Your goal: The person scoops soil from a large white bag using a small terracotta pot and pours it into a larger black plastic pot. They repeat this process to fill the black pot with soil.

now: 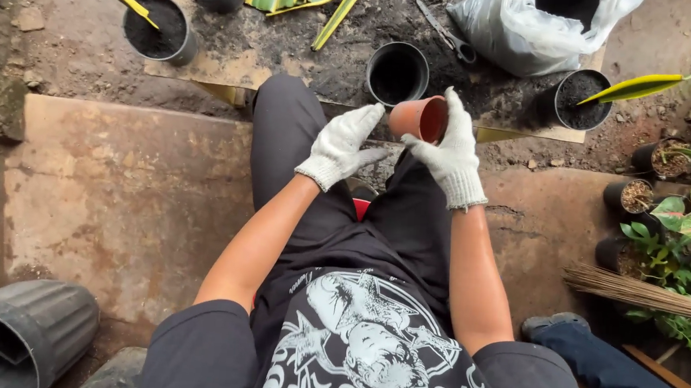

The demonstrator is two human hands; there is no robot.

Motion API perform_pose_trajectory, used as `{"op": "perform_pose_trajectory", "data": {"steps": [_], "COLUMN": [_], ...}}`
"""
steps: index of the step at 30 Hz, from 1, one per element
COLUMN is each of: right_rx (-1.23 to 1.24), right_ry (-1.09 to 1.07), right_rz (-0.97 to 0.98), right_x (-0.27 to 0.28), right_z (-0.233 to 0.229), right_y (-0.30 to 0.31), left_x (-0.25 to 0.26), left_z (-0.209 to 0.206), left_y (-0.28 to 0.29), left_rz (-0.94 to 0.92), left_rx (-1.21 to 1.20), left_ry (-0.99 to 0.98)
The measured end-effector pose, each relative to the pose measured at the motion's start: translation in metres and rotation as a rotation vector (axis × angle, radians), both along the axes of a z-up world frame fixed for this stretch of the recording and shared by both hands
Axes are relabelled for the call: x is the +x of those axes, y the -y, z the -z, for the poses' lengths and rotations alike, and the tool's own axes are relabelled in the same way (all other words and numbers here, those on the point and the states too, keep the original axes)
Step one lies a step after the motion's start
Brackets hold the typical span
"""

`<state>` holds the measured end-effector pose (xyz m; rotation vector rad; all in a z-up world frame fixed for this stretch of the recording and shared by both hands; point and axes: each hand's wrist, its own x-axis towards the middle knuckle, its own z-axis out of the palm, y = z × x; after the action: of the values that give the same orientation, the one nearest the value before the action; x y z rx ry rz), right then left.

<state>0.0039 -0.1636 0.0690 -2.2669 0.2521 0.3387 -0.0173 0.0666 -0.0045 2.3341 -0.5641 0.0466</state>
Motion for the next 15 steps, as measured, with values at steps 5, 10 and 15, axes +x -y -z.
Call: {"op": "perform_pose_trajectory", "data": {"steps": [5,10,15], "right_rx": [-0.143,-0.097,-0.035], "right_ry": [-0.201,-0.129,-0.073], "right_rz": [0.198,0.155,0.168], "right_x": [0.030,0.032,0.025], "right_z": [-0.010,-0.024,-0.012], "right_y": [0.009,0.017,0.021], "left_x": [0.010,0.032,0.044], "left_z": [-0.005,-0.002,-0.025], "left_y": [0.005,0.002,-0.010], "left_rz": [0.022,0.024,-0.002], "left_rx": [0.059,0.086,0.050], "left_ry": [0.125,0.151,0.252]}}
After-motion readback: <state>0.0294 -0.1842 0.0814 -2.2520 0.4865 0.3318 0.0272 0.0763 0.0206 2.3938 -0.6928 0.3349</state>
